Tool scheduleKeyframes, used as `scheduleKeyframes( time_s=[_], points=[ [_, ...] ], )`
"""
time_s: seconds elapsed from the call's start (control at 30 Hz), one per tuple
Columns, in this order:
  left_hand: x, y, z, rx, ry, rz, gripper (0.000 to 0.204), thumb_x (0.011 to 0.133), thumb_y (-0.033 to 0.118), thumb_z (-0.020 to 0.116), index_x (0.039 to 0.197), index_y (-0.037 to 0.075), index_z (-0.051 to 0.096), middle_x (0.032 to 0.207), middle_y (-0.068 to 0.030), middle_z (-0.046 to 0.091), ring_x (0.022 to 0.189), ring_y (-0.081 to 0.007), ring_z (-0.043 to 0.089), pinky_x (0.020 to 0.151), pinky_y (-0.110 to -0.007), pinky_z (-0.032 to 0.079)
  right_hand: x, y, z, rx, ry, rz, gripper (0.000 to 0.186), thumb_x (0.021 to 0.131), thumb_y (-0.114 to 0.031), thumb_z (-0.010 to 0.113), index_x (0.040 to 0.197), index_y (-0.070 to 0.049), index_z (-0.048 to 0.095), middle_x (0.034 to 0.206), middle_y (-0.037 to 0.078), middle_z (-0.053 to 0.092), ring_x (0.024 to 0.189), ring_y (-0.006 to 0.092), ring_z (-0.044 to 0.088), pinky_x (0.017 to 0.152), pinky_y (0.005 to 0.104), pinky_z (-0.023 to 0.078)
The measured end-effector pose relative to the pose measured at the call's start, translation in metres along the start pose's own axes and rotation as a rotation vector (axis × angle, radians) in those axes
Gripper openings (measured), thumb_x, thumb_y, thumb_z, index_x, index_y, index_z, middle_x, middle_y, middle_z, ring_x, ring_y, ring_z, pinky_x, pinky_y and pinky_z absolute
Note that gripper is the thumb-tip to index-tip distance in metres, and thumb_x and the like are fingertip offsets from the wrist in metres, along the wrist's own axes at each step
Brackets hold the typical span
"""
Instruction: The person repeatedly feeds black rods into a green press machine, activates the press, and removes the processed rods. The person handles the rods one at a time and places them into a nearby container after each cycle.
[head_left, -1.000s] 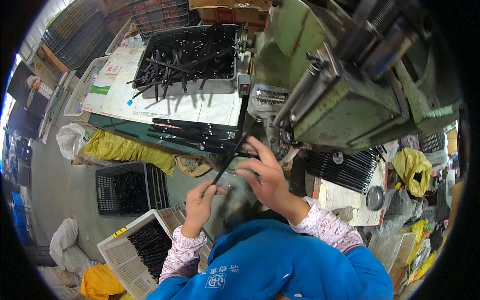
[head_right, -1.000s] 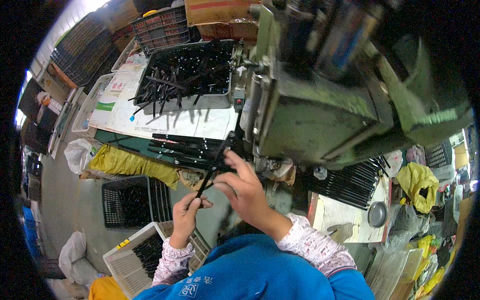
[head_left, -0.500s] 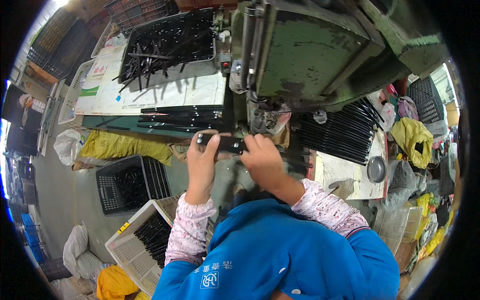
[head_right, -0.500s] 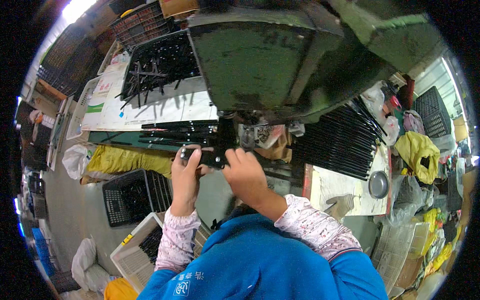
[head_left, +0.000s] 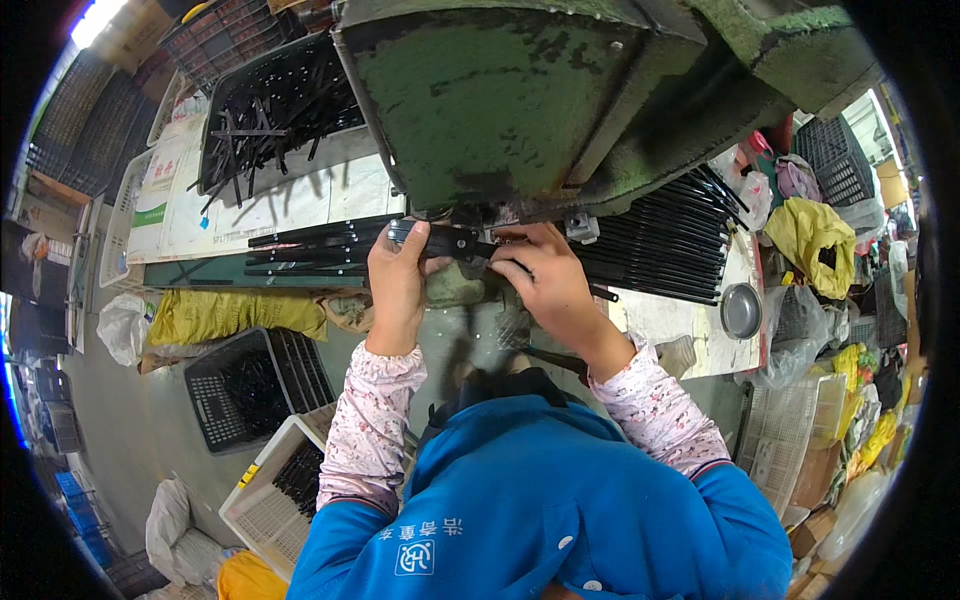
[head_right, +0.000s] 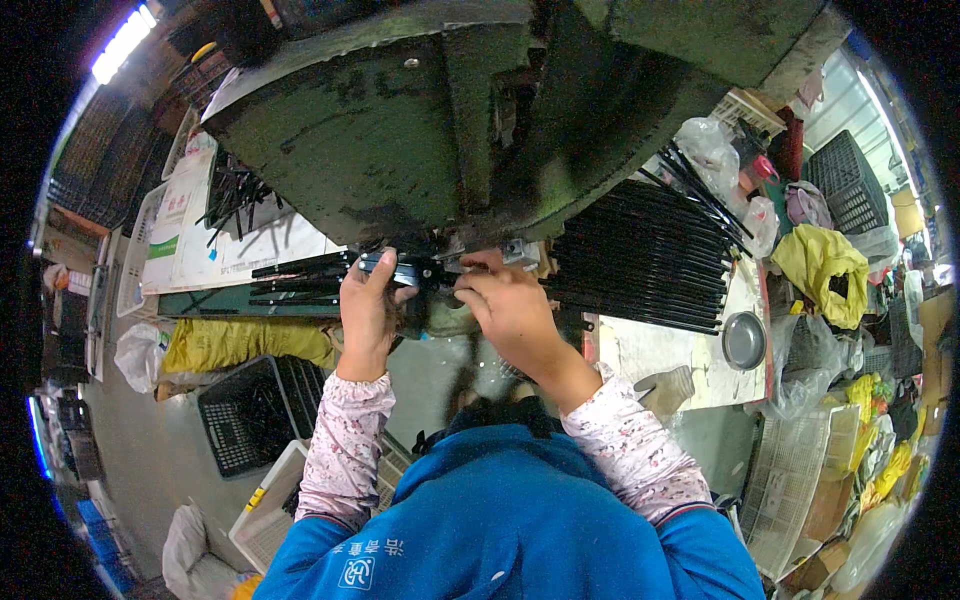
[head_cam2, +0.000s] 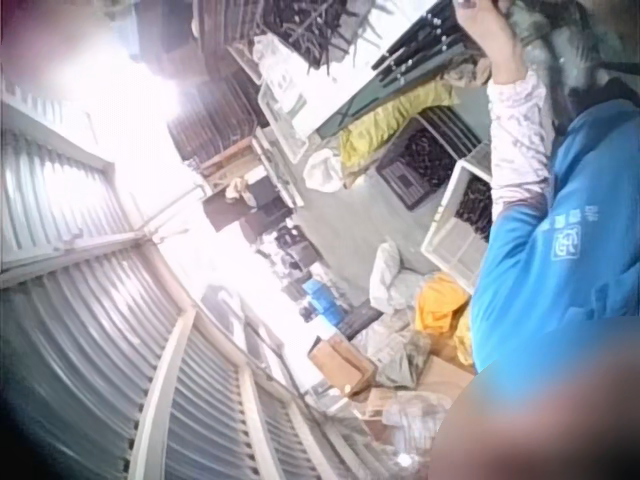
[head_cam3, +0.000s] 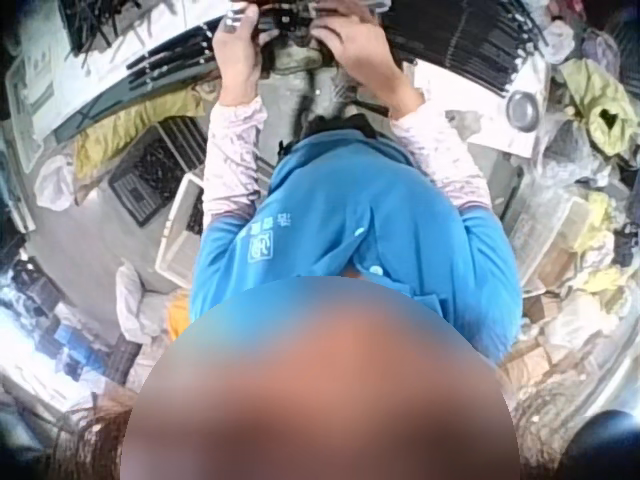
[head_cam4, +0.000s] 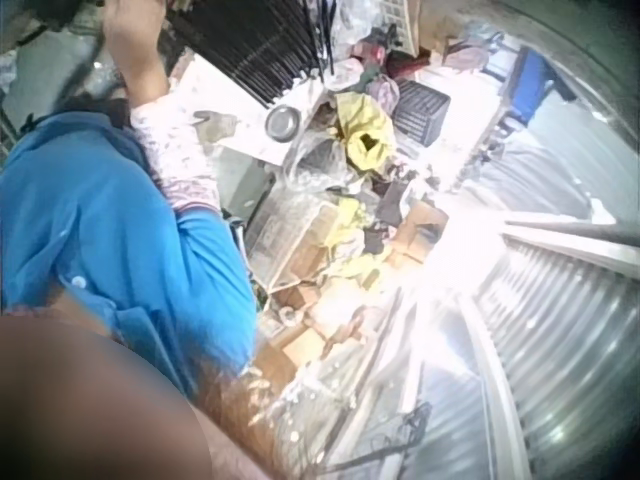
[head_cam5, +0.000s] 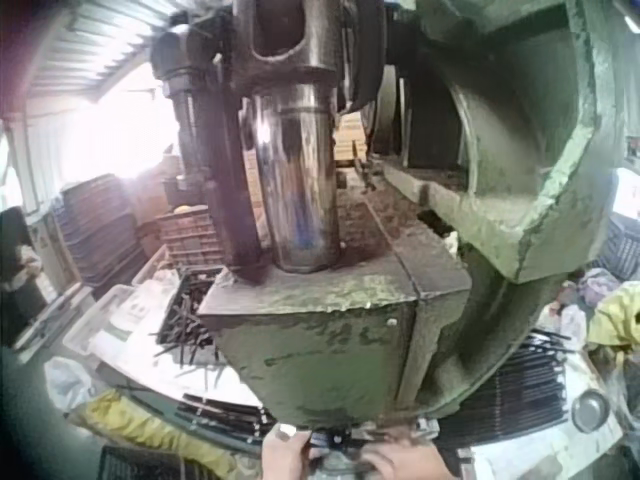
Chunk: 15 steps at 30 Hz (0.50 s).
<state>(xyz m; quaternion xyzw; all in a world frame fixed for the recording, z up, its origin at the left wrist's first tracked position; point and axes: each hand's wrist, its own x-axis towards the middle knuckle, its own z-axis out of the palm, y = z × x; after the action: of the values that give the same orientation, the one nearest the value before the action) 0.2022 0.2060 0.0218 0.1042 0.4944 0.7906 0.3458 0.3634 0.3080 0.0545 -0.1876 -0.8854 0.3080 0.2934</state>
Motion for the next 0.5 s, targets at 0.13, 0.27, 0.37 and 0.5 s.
scheduleKeyframes(
  time_s=[0.13,0.27,0.37,0.5],
  points=[
    [0.003,0.002,-0.008,0.083,-0.055,-0.094,0.026,0.090,0.016,0.066,0.107,-0.001,0.057,0.090,-0.0064,0.065,0.075,-0.0150,0.065,0.059,-0.026,0.058,0.006,0.021,0.015,0.175,0.031,0.094,0.011,0.081,-0.007,0.070,0.089,0.000,0.067,0.101,0.012,0.065,0.089,0.0244,0.064,0.078,0.0338,0.050],
    [0.006,0.016,-0.020,0.217,-0.173,-0.177,0.027,0.091,0.019,0.063,0.109,0.000,0.056,0.096,-0.0127,0.068,0.076,-0.0157,0.066,0.060,-0.025,0.057,0.019,0.033,0.038,0.309,-0.075,0.517,0.024,0.080,-0.020,0.076,0.089,0.000,0.067,0.081,0.008,0.067,0.076,0.0148,0.064,0.067,0.0281,0.050],
    [0.003,0.023,-0.021,0.333,-0.178,-0.149,0.025,0.092,0.018,0.061,0.108,-0.001,0.056,0.094,-0.0125,0.069,0.074,-0.0155,0.066,0.058,-0.024,0.055,0.033,0.005,0.025,0.325,-0.142,0.689,0.028,0.079,-0.027,0.077,0.087,-0.002,0.067,0.071,0.005,0.066,0.065,0.0132,0.062,0.061,0.0267,0.048],
    [-0.001,0.017,-0.017,0.354,-0.134,-0.098,0.022,0.094,0.017,0.058,0.108,-0.001,0.057,0.091,-0.0119,0.069,0.069,-0.0143,0.066,0.052,-0.022,0.052,0.029,0.030,0.060,1.318,-0.093,0.891,0.018,0.086,-0.020,0.071,0.090,-0.005,0.064,0.071,0.003,0.060,0.054,0.0092,0.050,0.044,0.0256,0.037]
  ],
)
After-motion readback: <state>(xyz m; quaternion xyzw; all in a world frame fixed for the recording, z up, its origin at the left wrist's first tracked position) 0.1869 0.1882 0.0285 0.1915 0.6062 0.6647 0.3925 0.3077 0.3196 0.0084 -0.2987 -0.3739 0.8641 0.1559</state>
